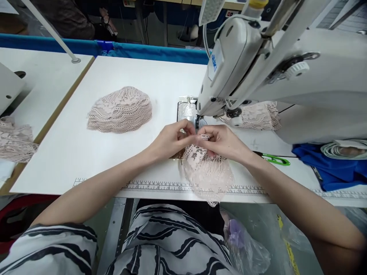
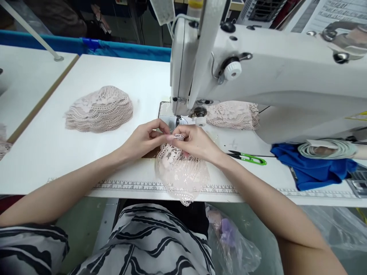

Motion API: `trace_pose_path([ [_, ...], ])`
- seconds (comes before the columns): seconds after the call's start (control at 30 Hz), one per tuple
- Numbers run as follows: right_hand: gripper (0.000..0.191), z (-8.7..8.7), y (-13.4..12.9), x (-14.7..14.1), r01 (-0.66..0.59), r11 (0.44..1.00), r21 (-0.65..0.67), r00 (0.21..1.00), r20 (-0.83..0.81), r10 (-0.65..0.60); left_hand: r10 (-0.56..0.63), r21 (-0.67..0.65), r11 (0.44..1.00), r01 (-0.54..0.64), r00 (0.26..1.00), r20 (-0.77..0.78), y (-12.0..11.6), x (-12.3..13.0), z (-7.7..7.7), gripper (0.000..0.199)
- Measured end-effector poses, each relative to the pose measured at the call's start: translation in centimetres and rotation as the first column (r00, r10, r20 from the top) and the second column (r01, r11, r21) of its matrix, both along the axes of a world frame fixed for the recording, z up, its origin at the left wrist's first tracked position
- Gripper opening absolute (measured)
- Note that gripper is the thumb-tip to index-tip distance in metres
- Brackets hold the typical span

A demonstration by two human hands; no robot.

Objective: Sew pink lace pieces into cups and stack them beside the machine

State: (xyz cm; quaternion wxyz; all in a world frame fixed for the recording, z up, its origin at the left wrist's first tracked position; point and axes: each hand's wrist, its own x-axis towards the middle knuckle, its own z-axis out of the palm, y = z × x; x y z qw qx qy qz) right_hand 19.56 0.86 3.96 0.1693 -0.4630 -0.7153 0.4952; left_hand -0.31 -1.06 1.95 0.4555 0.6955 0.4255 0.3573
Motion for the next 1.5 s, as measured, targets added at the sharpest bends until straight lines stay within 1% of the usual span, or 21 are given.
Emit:
trace_pose_path([
  [0.07, 0.020, -0.6, 0.0, -0.2, 0.035, 0.998, 0.048, 0.998, -0.044, -0.033, -0.024, -0.027, 0.999, 0.023, 0.999, -0.042, -0.1, 0.1, 0.0, 0.030],
  [0.1, 0.021, -0.9, -0.1, -0.2, 0.049, 0.997, 0.063, 0.996, -0.078, -0.044, -0.028, -0.023, 0.999, 0.026, 0.997, -0.071, -0.2, 0.1, 0.0, 0.033],
  [0.17, 0.023, -1.4, -0.2, -0.2, 0.067, 0.995, 0.077, 0.989, -0.138, -0.056, -0.022, -0.021, 1.000, 0.020, 0.995, -0.098, -0.3, 0.0, -0.1, 0.026],
  [0.23, 0.023, -1.9, -0.2, 0.1, 0.078, 0.993, 0.086, 0.982, -0.180, -0.061, -0.024, -0.066, 0.998, 0.020, 0.998, -0.058, -0.3, -0.1, -0.3, 0.015],
  [0.3, 0.024, -2.3, -0.3, 0.6, 0.090, 0.990, 0.112, 0.976, -0.206, -0.065, -0.015, -0.122, 0.992, 0.015, 1.000, 0.001, -0.3, -0.3, -0.4, 0.010],
  [0.37, 0.022, -2.6, -0.3, 0.9, 0.109, 0.975, 0.192, 0.974, -0.219, -0.066, 0.019, -0.117, 0.993, -0.019, 1.000, 0.001, -0.3, -0.3, -0.4, 0.009],
  [0.4, 0.017, -2.7, -0.4, 1.1, 0.114, 0.958, 0.263, 0.974, -0.218, -0.056, 0.044, -0.069, 0.997, -0.046, 0.999, -0.030, -0.4, -0.2, -0.4, 0.009],
  [0.47, 0.007, -2.8, -0.5, 1.2, 0.096, 0.891, 0.444, 0.980, -0.198, -0.007, 0.102, 0.117, 0.989, -0.087, 0.987, -0.128, -0.6, -0.1, -0.3, 0.011],
  [0.5, 0.004, -2.8, -0.5, 1.1, 0.076, 0.846, 0.528, 0.984, -0.178, 0.023, 0.129, 0.228, 0.970, -0.087, 0.976, -0.176, -0.7, 0.0, -0.3, 0.011],
  [0.57, 0.006, -2.8, -0.6, 1.1, 0.033, 0.758, 0.652, 0.987, -0.138, 0.076, 0.167, 0.409, 0.911, -0.054, 0.955, -0.245, -0.9, 0.1, -0.4, 0.012],
  [0.63, 0.007, -2.9, -0.8, 1.1, 0.011, 0.689, 0.725, 0.989, -0.110, 0.099, 0.183, 0.508, 0.861, -0.020, 0.944, -0.274, -1.1, 0.1, -0.6, 0.012],
  [0.67, 0.006, -3.0, -0.8, 1.1, 0.004, 0.663, 0.748, 0.990, -0.096, 0.102, 0.196, 0.546, 0.838, -0.012, 0.940, -0.280, -1.1, 0.1, -0.7, 0.011],
  [0.73, 0.005, -3.1, -0.8, 1.3, -0.006, 0.634, 0.773, 0.993, -0.070, 0.095, 0.230, 0.623, 0.782, 0.000, 0.930, -0.288, -1.0, -0.1, -0.9, 0.011],
  [0.83, 0.011, -3.4, -0.9, 1.4, -0.019, 0.617, 0.787, 0.996, -0.038, 0.080, 0.277, 0.735, 0.677, 0.036, 0.913, -0.300, -0.8, -0.3, -1.1, 0.009],
  [0.9, 0.013, -3.4, -0.9, 1.4, -0.031, 0.584, 0.811, 0.996, -0.024, 0.087, 0.295, 0.774, 0.631, 0.059, 0.904, -0.309, -0.6, -0.3, -1.1, 0.009],
  [1.0, 0.013, -3.3, -0.9, 1.3, -0.051, 0.523, 0.851, 0.994, -0.010, 0.113, 0.309, 0.791, 0.607, 0.072, 0.896, -0.319, -0.6, -0.2, -1.1, 0.009],
  [1.1, 0.012, -3.2, -0.9, 1.3, -0.067, 0.490, 0.869, 0.993, 0.012, 0.115, 0.325, 0.798, 0.595, 0.091, 0.882, -0.342, -0.6, -0.2, -1.0, 0.007],
  [1.2, 0.014, -3.3, -1.0, 1.4, -0.082, 0.478, 0.875, 0.994, 0.037, 0.102, 0.327, 0.810, 0.573, 0.124, 0.872, -0.365, -0.5, -0.2, -0.8, 0.006],
  [1.3, 0.018, -3.3, -0.9, 1.4, -0.098, 0.483, 0.870, 0.993, 0.054, 0.105, 0.302, 0.820, 0.550, 0.159, 0.877, -0.373, -0.5, -0.2, -0.7, 0.006],
  [1.4, 0.019, -3.4, -0.9, 1.5, -0.106, 0.481, 0.870, 0.993, 0.067, 0.098, 0.285, 0.831, 0.529, 0.175, 0.885, -0.367, -0.5, -0.2, -0.5, 0.006],
  [1.5, 0.016, -3.4, -0.8, 1.5, -0.083, 0.453, 0.888, 0.996, 0.057, 0.071, 0.286, 0.844, 0.506, 0.180, 0.887, -0.361, -0.5, -0.3, -0.5, 0.008],
])
